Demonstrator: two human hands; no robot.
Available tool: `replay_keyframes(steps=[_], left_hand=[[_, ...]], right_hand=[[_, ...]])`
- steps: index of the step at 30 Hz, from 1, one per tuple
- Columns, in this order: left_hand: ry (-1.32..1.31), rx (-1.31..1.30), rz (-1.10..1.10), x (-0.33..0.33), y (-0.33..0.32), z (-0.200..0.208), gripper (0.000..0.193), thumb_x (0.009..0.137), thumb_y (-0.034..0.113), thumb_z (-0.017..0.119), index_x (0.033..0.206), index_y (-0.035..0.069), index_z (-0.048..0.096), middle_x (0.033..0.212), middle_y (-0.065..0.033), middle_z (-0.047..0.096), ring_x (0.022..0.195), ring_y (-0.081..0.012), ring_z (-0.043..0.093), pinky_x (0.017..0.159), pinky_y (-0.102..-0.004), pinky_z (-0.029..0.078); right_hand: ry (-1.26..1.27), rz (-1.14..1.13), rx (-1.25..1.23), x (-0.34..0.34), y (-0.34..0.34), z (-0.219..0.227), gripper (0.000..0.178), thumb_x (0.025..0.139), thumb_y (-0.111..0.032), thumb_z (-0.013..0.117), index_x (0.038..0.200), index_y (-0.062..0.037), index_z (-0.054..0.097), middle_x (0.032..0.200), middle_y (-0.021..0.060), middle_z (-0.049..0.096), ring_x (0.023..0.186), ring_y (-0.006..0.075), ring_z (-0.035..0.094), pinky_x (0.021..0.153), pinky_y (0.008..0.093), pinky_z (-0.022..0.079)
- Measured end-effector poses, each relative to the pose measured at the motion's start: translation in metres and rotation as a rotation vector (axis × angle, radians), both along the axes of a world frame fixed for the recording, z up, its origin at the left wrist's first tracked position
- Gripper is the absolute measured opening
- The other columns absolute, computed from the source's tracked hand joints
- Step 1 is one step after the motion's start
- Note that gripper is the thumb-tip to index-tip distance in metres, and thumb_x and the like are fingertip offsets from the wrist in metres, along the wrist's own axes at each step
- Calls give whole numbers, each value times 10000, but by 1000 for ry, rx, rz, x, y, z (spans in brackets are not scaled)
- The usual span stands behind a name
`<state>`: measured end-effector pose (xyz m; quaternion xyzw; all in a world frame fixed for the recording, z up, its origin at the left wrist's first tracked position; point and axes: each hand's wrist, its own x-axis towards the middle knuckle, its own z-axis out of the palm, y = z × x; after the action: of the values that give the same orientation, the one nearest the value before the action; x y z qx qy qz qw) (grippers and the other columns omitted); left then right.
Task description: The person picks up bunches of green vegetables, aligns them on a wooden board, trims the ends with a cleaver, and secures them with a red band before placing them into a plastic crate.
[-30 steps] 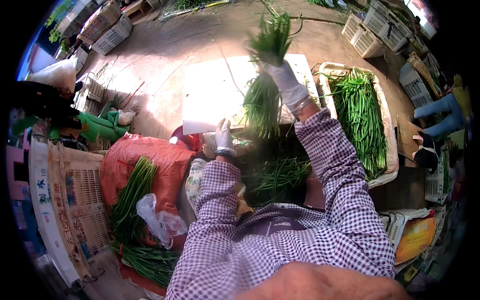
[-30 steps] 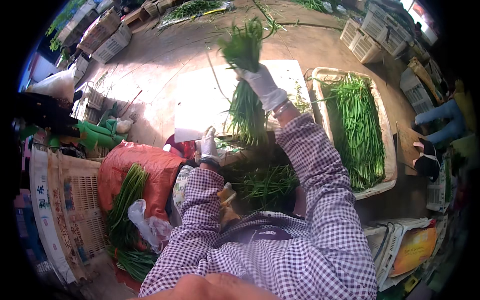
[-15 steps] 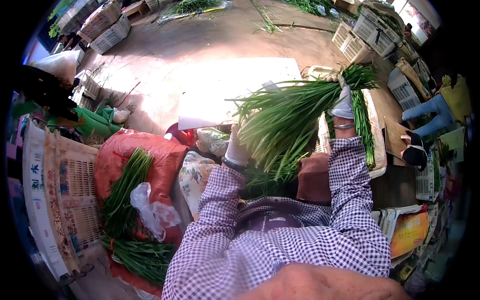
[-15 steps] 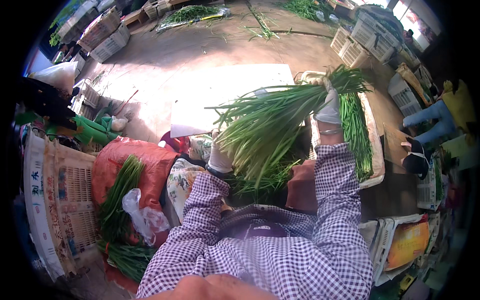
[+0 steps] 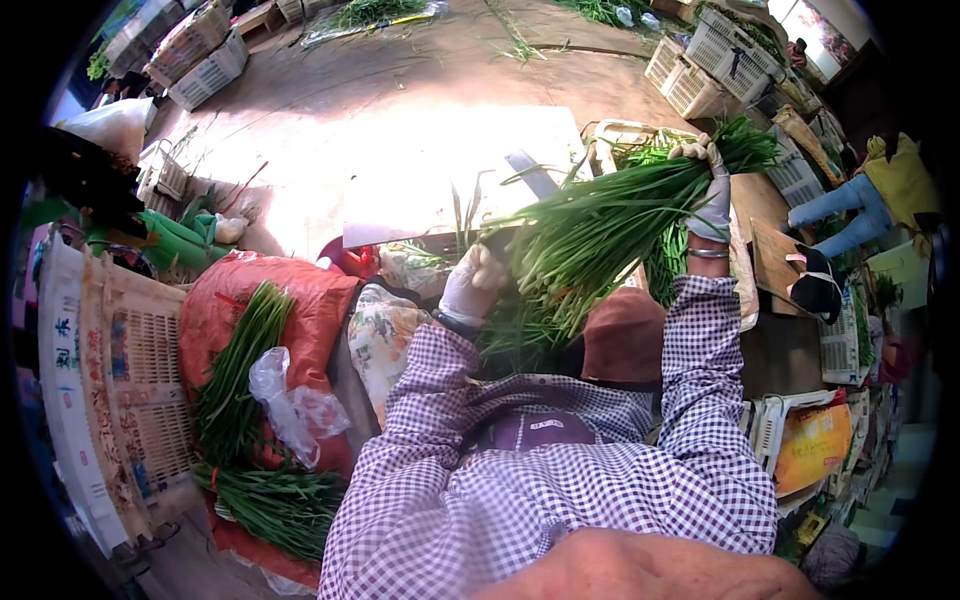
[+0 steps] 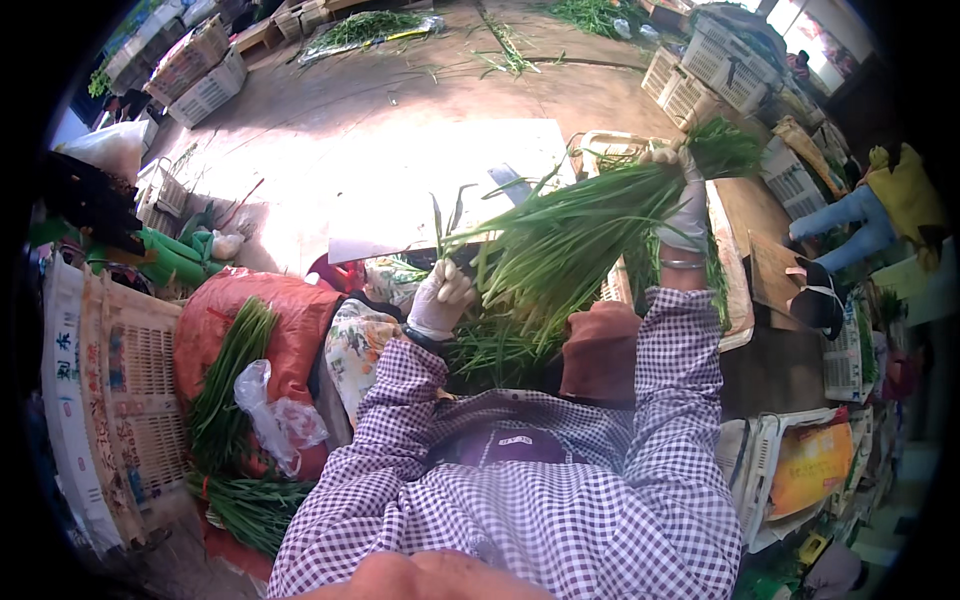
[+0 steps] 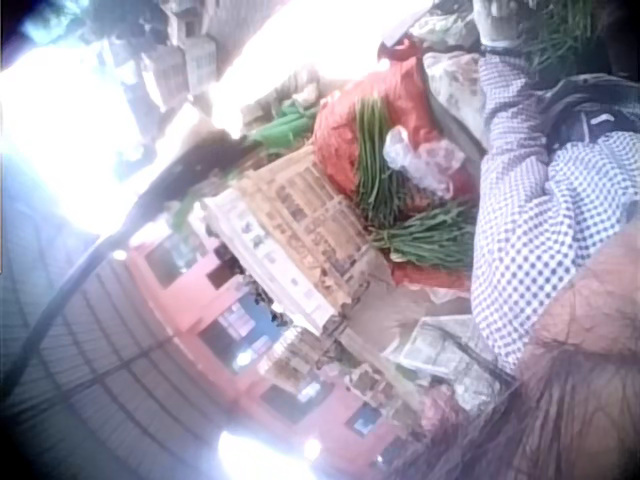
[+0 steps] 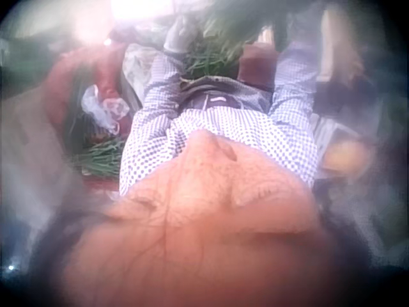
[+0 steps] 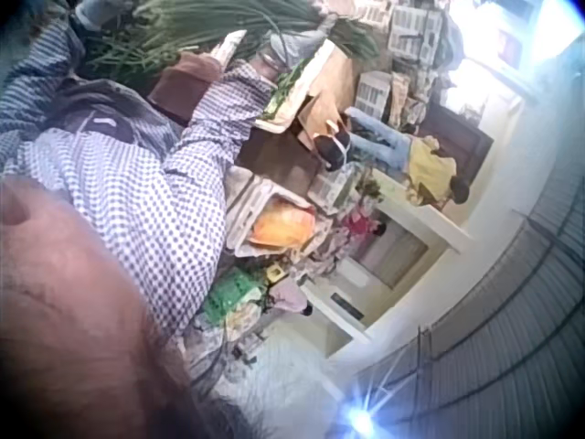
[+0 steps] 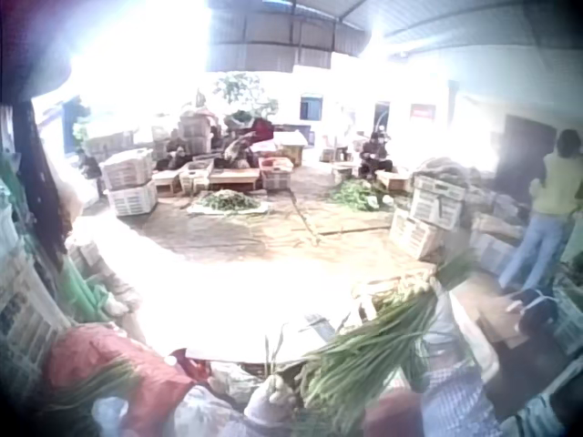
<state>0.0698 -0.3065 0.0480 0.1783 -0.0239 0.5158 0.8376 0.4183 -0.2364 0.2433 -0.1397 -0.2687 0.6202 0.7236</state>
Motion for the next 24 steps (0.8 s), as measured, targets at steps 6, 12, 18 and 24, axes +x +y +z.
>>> replay_keyframes(steps=[6, 12, 18, 24], left_hand=[[834, -340, 266, -39, -2, -32, 277, 1011, 284, 400, 791, 137, 482, 507, 83, 300, 398, -43, 251, 352, -215, 184], [986, -159, -45, 17, -14, 10, 401, 1005, 374, 362, 1239, 121, 565, 1232, -20, 565, 790, -76, 454, 730, -231, 393], [737, -209, 42, 60, -1, -22, 290, 960, 292, 511, 1115, 72, 618, 959, -21, 661, 737, -89, 549, 653, -215, 429], [1085, -366, 195, 9, 7, -135, 302, 962, 310, 504, 904, 67, 674, 740, -11, 647, 578, -97, 522, 556, -235, 402]], right_hand=[[58, -88, 48, 20, -22, 38, 143, 921, -164, 589, 983, -35, 577, 715, -31, 488, 734, 118, 498, 902, 308, 440], [-6, -177, -6, 28, -22, 25, 124, 926, -149, 579, 968, -33, 586, 720, -25, 502, 724, 122, 495, 892, 317, 450], [-44, -150, -33, 15, -24, 10, 163, 918, -159, 591, 990, -14, 607, 735, -14, 534, 750, 122, 527, 890, 322, 460], [54, -101, 24, 46, -37, 31, 134, 915, -148, 586, 950, -20, 608, 740, 19, 572, 768, 160, 568, 888, 349, 491]])
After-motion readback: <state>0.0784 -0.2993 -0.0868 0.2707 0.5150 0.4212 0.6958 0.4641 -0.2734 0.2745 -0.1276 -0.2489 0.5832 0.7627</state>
